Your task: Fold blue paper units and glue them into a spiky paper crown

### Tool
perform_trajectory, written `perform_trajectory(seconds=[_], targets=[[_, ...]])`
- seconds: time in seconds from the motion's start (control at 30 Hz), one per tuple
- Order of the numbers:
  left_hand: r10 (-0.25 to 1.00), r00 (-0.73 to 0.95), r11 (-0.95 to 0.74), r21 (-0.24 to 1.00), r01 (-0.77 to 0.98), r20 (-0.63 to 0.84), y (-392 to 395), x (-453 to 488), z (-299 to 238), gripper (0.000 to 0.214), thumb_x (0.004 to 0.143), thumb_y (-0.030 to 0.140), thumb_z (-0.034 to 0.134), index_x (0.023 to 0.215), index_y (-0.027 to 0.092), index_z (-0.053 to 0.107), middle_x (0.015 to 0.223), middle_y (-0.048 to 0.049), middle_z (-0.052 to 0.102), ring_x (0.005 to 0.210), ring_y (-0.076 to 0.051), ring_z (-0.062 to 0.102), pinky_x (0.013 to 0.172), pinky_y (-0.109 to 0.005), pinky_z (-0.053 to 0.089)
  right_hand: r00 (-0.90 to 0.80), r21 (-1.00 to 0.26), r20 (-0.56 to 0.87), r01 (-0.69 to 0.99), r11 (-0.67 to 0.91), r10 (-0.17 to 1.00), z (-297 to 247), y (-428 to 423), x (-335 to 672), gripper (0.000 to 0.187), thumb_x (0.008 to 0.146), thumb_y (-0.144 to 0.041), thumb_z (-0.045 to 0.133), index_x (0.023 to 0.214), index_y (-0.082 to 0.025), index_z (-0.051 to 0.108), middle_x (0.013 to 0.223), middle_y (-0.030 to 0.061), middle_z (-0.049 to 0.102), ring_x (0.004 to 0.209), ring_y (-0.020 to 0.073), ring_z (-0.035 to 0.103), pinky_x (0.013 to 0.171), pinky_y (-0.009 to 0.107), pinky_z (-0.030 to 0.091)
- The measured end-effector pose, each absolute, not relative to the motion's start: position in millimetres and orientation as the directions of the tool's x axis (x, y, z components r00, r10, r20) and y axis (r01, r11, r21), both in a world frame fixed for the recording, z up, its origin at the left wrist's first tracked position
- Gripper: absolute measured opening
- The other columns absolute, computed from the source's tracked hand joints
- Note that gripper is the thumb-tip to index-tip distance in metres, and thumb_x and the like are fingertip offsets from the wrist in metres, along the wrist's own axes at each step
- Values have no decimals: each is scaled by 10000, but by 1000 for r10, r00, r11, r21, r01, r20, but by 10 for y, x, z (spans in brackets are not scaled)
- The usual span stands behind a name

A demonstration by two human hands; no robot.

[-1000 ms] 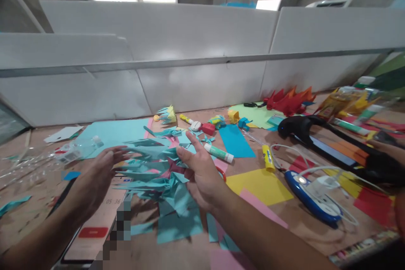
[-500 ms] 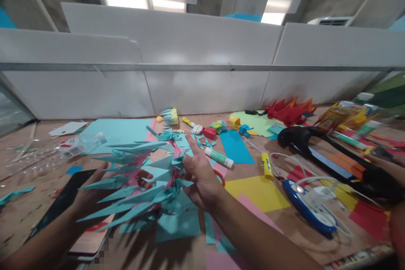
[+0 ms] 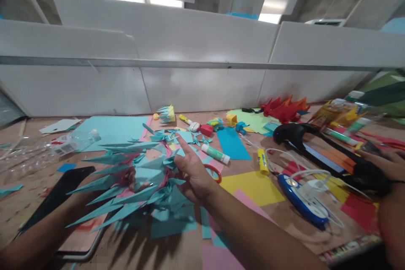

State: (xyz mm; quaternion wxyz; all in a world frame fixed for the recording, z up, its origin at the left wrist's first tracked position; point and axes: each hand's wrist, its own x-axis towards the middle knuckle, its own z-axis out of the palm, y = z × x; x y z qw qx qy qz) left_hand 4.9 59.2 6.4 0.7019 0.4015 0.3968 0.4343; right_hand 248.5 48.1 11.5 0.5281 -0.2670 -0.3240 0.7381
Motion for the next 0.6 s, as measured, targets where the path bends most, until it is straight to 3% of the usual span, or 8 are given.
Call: perform_trajectory(seconds=[0.23,0.4,0.6], targets=[[946,210,310,884,-350,-248,589,62,78,266,581,345,868,661,208,654,662,-19,623,587,-173,562,558,-292,473,-277,-725,-123,-631,-277,953,118,488,2489,778,786,-375,833,1465,-343,454,870,-35,740,657,139,713,596,243,572],[961,136,275,887,-370,-241,572,72,149,254,622,318,847,651,217,615,673,-12,626,598,-166,567,527,-274,482,-278,-710,-146,-639,-296,949,129,519,2453,578,880,-425,720,1400,-279,517,942,5,743,727,162,729,676,280,594],[983,39,183,911,-370,-181,603,17,250,147,650,243,781,727,224,658,705,-16,651,608,-185,590,546,-309,506,-240,-732,-141,-629,-264,961,124,578,2452,587,899,-399,679,1428,-237,485,945,27,723,792,169,725,800,316,591]])
